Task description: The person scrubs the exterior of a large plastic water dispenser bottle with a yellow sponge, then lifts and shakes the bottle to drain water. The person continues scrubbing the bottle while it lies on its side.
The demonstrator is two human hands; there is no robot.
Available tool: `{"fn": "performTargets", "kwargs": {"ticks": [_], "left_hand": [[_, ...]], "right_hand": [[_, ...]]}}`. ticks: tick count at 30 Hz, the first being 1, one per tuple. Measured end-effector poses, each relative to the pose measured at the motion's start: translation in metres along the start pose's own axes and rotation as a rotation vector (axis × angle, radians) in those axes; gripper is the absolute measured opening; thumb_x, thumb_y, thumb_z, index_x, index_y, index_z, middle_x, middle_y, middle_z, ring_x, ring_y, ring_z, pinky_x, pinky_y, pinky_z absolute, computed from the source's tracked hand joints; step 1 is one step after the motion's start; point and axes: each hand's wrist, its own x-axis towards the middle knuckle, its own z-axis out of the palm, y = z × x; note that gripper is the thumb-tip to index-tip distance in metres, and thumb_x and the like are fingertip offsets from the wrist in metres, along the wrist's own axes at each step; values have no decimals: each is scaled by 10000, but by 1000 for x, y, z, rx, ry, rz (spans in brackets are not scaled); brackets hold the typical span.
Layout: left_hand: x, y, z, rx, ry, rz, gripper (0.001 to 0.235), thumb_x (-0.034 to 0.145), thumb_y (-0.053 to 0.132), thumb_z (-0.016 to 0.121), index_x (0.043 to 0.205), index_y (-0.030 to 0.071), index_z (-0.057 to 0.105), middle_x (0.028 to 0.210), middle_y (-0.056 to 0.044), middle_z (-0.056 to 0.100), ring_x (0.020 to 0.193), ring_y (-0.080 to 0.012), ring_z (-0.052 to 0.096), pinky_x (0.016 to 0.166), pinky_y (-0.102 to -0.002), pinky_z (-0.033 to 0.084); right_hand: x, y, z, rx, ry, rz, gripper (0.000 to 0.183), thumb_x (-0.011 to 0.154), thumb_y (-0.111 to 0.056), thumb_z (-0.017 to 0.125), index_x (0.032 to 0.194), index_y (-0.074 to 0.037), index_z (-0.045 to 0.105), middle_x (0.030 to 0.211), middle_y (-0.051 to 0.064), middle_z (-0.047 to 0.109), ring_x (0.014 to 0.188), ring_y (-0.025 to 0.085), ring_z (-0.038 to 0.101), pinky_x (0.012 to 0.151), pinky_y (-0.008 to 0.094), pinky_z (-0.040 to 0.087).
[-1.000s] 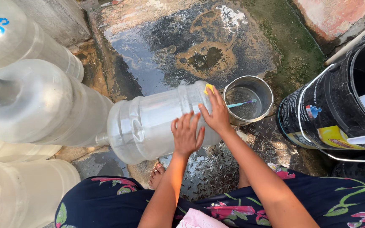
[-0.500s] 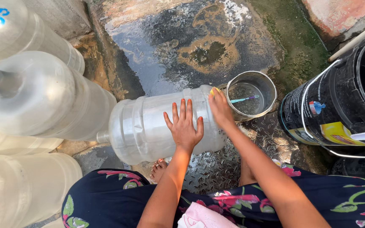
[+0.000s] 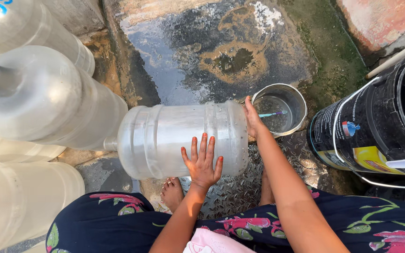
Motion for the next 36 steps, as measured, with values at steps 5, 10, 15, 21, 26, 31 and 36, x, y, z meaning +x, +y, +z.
{"fn": "performTargets", "kwargs": {"ticks": [5,10,15,21,26,31,36], "left_hand": [[20,3,26,36,32,-99,653,992,431,511,1576,150,431,1652,-80,374,1553,-330,225,1224,-594,-34],[57,-12,26,17,31,-142,550,1019,343,510,1554,214,496,1625,-12,461,1525,-273,333,1252,-546,41],[80,-32,15,-77,19,-109,512,974,305,551,1480,232,538,1530,-16,522,1448,-280,401,1229,-562,124],[55,-30,7,-112,17,-12,529,971,352,593,1489,251,546,1538,-31,513,1421,-294,420,1218,-550,162],[63,-53,-16,-103,-163,-81,490,979,411,586,1458,309,566,1558,26,496,1425,-266,437,1226,-564,179],[66,-148,-62,484,80,-751,722,856,642,597,1471,289,461,1554,-167,333,1439,-533,347,1088,-738,178],[34,-169,-57,-48,68,-892,795,875,659,594,1561,308,397,1600,-172,354,1415,-482,353,1116,-626,314]], "right_hand": [[-58,-42,47,-568,40,-485,803,978,-687,301,1542,-127,413,1615,98,418,1514,282,356,1250,471,233],[-145,46,69,-1500,346,-1099,693,1055,-555,320,1625,-162,280,1698,160,202,1572,414,134,1262,588,89],[-164,88,53,-1937,259,-1102,749,942,-589,368,1563,-184,263,1634,114,177,1503,406,91,1159,652,62],[-116,-16,80,-1591,321,-1046,668,1030,-562,380,1592,-203,334,1691,156,208,1546,405,180,1231,590,114],[-99,-38,114,-1665,424,-859,628,1052,-576,377,1572,-225,408,1640,134,331,1545,350,265,1301,556,146],[-93,-32,86,-1639,457,-945,750,1010,-626,325,1589,-151,359,1619,147,330,1499,377,252,1206,584,143],[-74,-39,56,-1157,534,-544,777,1040,-650,256,1625,-143,327,1602,160,396,1492,408,308,1271,456,211]]}}
